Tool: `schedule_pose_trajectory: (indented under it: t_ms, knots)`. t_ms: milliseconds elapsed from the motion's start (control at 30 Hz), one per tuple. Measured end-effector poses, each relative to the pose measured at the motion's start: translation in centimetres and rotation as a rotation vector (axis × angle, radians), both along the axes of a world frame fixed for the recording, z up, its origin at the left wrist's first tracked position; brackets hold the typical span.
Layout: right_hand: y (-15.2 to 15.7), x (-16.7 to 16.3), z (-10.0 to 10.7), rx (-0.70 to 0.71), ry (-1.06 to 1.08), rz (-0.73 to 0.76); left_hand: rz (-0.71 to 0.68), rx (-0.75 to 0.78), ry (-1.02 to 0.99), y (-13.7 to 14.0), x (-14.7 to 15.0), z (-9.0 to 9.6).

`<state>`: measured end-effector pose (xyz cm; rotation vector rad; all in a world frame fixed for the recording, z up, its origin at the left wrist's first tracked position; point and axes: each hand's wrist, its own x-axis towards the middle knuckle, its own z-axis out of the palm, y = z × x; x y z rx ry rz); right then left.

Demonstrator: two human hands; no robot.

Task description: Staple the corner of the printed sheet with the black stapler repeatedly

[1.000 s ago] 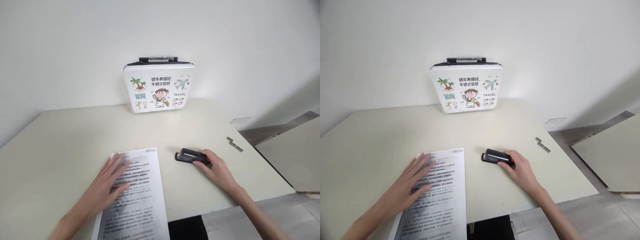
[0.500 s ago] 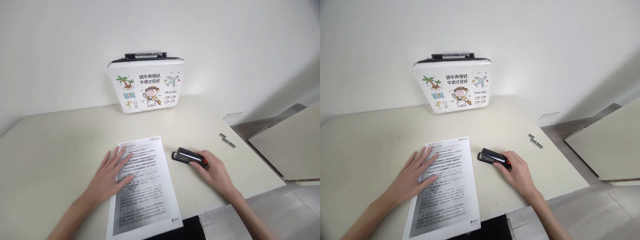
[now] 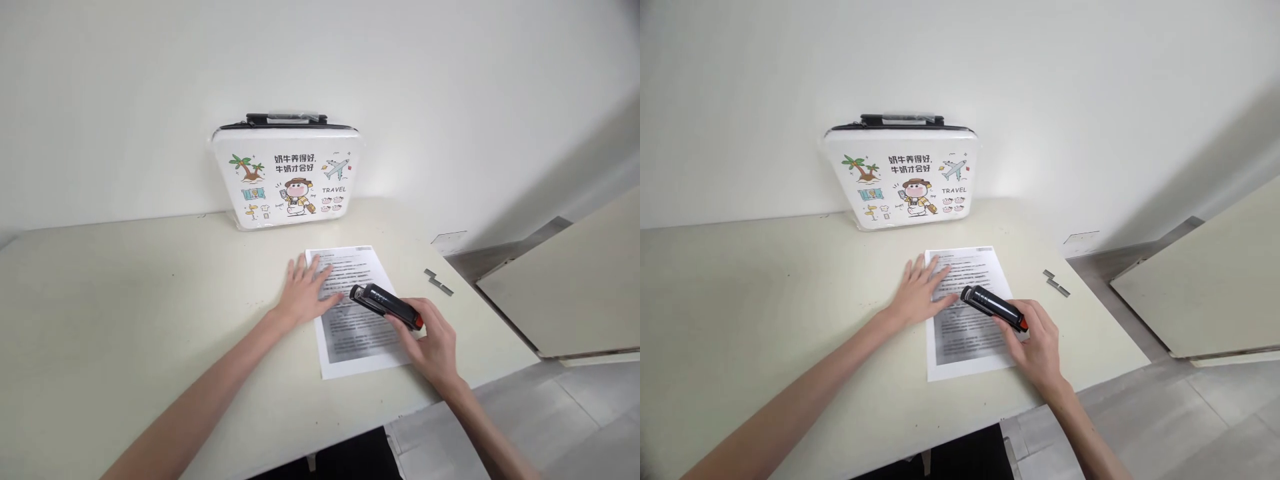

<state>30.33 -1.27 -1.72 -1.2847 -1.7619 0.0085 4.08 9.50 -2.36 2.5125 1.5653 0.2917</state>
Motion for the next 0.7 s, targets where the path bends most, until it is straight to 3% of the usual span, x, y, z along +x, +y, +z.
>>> schedule_pose_trajectory:
  t_ms: [167,300,467,567,700]
  knots:
    - [-0.2,-0.5,0.6,-0.017,-0.012,-0.025,-0.036,-0.038,-0.043,2.5,5.2,-0.4]
    - [0.2,-1.5,1.2,-0.089,0.062,-0.050,-0.029,-0.034,-0.305,3.2,5.4,-0.5]
    - [2.4,-3.9,1.7,-0.206,0.176,-0.027,0.016,-0.035,-0.788,0.4,-1.0,0.0]
    - [4.7,-6.3,1.8,-0.251,0.188,0.064,0.103,-0.107,-0.865,-2.2,-5.7,0.7]
    - [8.1,-9.9,1.7,-0.327,0.118,0.227,0.289,-0.069,-0.915,-4.1,-10.0,1.4]
